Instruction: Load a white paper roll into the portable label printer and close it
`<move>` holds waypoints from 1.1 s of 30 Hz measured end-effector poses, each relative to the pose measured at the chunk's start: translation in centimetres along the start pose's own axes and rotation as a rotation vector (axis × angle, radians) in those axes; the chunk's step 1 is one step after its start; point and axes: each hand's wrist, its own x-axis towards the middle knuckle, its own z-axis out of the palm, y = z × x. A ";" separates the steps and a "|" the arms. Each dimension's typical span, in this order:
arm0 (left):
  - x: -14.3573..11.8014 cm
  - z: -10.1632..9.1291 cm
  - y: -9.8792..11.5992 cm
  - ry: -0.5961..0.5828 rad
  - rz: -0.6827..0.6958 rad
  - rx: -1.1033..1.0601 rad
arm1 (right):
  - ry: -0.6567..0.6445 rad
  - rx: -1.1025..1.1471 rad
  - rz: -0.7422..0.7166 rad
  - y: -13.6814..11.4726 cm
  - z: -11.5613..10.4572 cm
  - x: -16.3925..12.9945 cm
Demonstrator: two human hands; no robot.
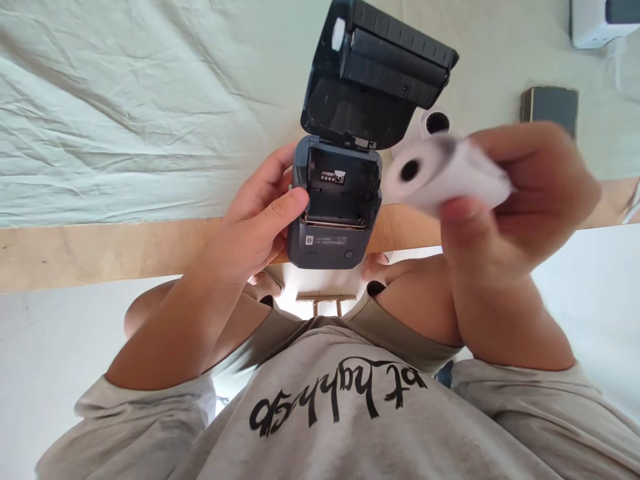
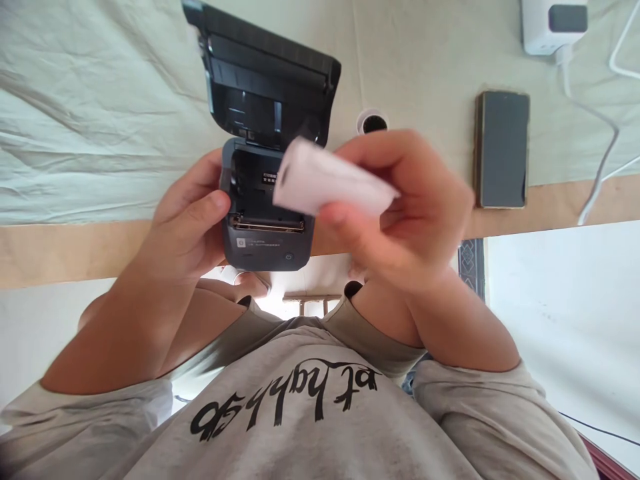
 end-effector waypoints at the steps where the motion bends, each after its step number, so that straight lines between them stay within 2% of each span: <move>1: 0.0 0.1 0.2 0.013 -0.009 0.011 | -0.055 -0.071 -0.075 -0.3 0.5 -0.1; 4: -0.2 0.5 0.6 0.073 -0.036 0.048 | -0.154 -0.311 -0.243 -0.4 2.0 0.1; 6: -0.3 0.8 0.9 0.091 -0.030 0.060 | -0.131 -0.478 -0.304 0.0 2.9 0.4; 8: -0.5 0.9 0.9 0.103 -0.042 0.065 | -0.086 -0.614 -0.338 0.3 3.4 0.7; 12: -0.8 0.9 0.9 0.134 -0.044 0.057 | -0.071 -0.719 -0.347 0.6 3.6 0.7; 14: -0.8 1.0 1.0 0.146 -0.045 0.052 | -0.094 -0.717 -0.343 0.6 3.6 0.6; 18: -0.8 1.4 1.4 0.170 -0.062 0.017 | -0.178 -0.608 -0.247 0.7 3.6 0.6; 21: -0.8 1.5 1.4 0.196 -0.064 -0.022 | -0.171 -0.546 -0.219 1.0 3.6 0.7; 22: -0.7 1.4 1.3 0.183 -0.071 -0.022 | -0.155 -0.532 -0.231 1.0 3.5 0.7; 24: -0.6 1.0 0.8 0.098 0.003 -0.008 | -0.120 -0.513 -0.269 1.1 3.4 0.5; 27: -0.3 0.2 -0.2 0.070 0.063 -0.003 | -0.104 -0.481 -0.368 1.1 3.4 -0.2; 32: 0.0 -0.9 -1.6 -0.024 0.192 0.082 | -0.215 -0.424 -0.469 0.8 3.4 -2.0; 33: 0.0 -1.0 -1.7 -0.035 0.142 0.135 | -0.232 -0.413 -0.457 0.7 3.4 -2.2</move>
